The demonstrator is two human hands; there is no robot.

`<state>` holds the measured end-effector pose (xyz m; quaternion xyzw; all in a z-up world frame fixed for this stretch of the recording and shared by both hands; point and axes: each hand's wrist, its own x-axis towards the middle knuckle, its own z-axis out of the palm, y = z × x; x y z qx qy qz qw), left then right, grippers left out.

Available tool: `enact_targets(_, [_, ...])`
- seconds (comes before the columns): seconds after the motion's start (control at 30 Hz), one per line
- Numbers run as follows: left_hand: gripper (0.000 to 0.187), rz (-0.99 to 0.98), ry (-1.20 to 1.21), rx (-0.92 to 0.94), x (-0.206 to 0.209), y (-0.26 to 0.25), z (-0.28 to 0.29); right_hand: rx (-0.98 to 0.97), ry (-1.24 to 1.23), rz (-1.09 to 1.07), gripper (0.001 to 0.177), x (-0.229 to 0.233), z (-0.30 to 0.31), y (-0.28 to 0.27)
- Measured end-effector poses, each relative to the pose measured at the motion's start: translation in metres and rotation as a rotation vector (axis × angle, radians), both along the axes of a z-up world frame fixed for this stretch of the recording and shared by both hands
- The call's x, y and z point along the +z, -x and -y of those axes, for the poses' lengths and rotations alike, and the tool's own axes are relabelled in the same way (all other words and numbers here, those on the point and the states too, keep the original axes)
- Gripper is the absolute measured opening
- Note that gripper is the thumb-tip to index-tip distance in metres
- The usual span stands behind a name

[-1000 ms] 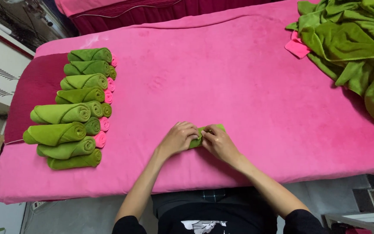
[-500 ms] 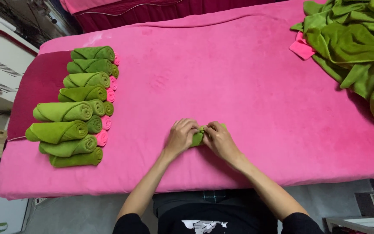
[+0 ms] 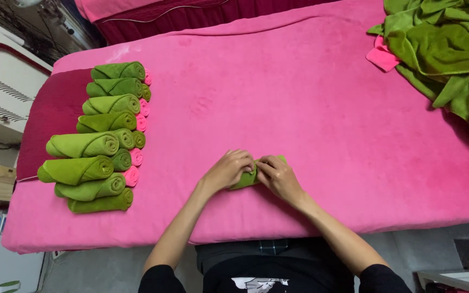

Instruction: Folding a green towel into a neat roll on a spa treatment bed.

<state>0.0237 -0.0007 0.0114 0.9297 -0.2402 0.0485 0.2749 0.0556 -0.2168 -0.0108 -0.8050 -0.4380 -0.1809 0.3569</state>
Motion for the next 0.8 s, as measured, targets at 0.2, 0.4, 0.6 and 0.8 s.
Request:
enact_targets(0.2, [0.017, -0.033, -0.149, 0.017, -0.009, -0.025, 0.004, -0.014, -0.102, 0.030, 0.011, -0.019, -0.002, -0.008])
enact_targets(0.4, [0.018, 0.021, -0.233, 0.005, -0.005, -0.022, 0.007, -0.043, -0.161, 0.060, 0.009, -0.036, -0.004, -0.018])
enact_targets(0.6, [0.023, -0.120, -0.388, -0.104, -0.013, -0.035, 0.008, -0.027, -0.132, 0.122, 0.010, -0.033, -0.004, -0.015])
enact_targets(0.8, [0.028, -0.091, -0.312, -0.122, -0.040, -0.042, -0.001, -0.043, -0.126, 0.112, 0.010, -0.029, -0.007, -0.017])
